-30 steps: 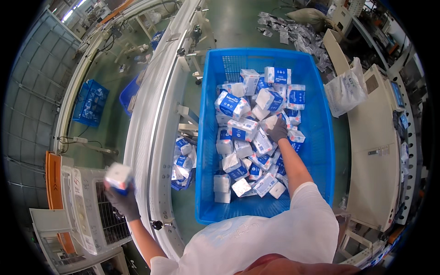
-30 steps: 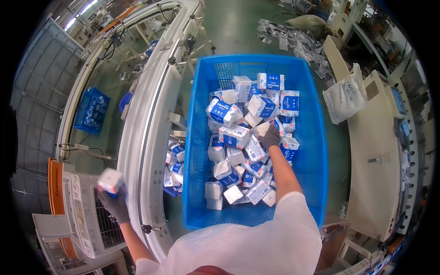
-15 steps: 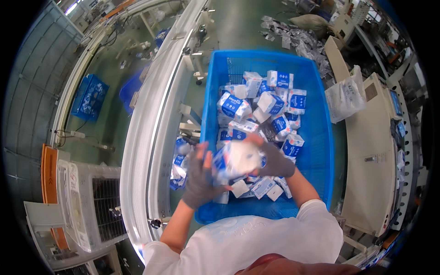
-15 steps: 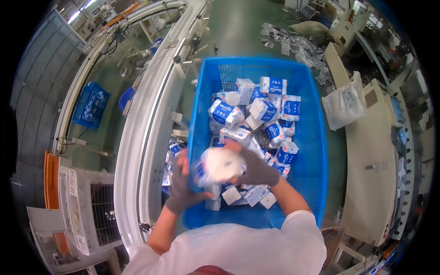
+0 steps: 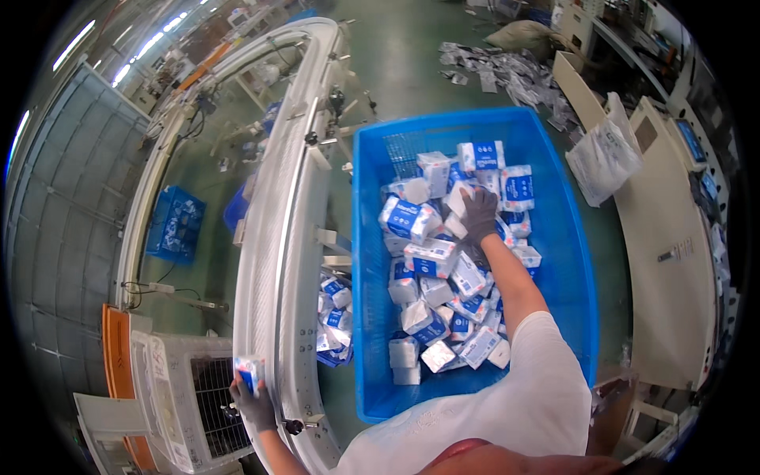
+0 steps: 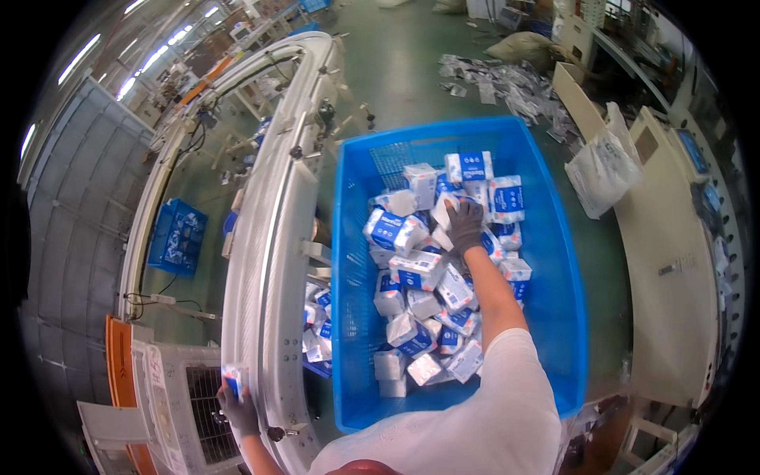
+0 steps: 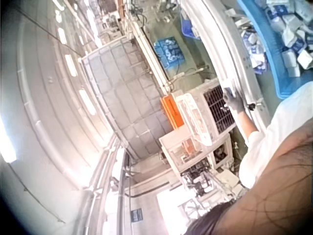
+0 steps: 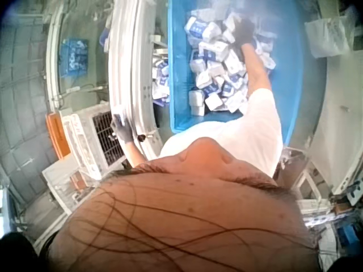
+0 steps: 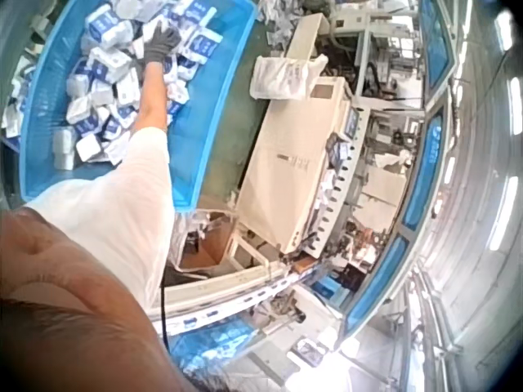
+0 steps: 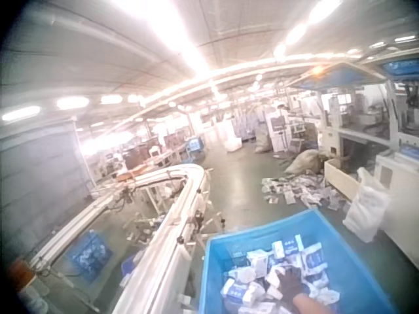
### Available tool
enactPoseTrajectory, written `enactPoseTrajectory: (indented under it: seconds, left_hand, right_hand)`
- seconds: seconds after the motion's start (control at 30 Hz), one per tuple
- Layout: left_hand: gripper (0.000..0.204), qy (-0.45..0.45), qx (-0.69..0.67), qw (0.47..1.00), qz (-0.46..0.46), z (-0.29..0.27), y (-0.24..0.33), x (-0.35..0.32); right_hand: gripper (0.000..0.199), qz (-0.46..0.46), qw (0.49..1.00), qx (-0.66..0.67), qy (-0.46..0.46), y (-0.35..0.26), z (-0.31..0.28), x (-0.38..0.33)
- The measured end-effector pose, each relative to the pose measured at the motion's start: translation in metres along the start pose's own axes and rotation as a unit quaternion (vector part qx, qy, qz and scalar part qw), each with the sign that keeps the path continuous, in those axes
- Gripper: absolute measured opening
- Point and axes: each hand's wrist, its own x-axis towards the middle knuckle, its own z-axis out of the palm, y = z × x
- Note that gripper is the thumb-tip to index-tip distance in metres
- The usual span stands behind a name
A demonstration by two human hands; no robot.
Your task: The person picks up groups of packaged products from a blue crate and places them onto a curved conveyor belt in a manufacturing facility.
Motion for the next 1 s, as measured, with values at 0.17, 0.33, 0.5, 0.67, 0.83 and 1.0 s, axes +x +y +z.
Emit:
enactPoseTrajectory:
  seconds: [0.17, 0.33, 0.5, 0.67, 0.83, 1.0]
  left_hand:
    - [0.050, 0.044, -0.162, 0.986, -0.010, -0.020, 0.134, 0.004]
    - [0.091, -0.067, -0.245, 0.925, 0.281, 0.002, 0.311, 0.040]
    - [0.092, 0.089, -0.286, 0.902, 0.312, 0.017, 0.296, 0.067]
    - [0.092, 0.270, -0.159, 0.940, 0.137, -0.021, 0.175, 0.096]
    - [0.080, -0.131, -0.043, 0.990, 0.016, -0.026, 0.002, 0.016]
    - [0.050, 0.073, -0.052, 0.996, 0.008, -0.025, 0.026, -0.015]
  right_hand:
    - [0.076, 0.300, 0.862, 0.406, 0.055, -0.036, -0.111, 0.020]
    - [0.069, 0.194, 0.601, 0.748, -0.204, -0.115, -0.240, 0.006]
    - [0.103, -0.114, 0.615, 0.774, -0.100, -0.218, -0.288, -0.046]
    - [0.095, -0.118, 0.954, 0.271, -0.050, -0.130, -0.070, -0.043]
    - [0.122, 0.069, 0.911, 0.199, -0.355, -0.091, -0.056, -0.061]
    - [0.114, 0.135, 0.882, 0.304, -0.333, -0.059, -0.046, -0.103]
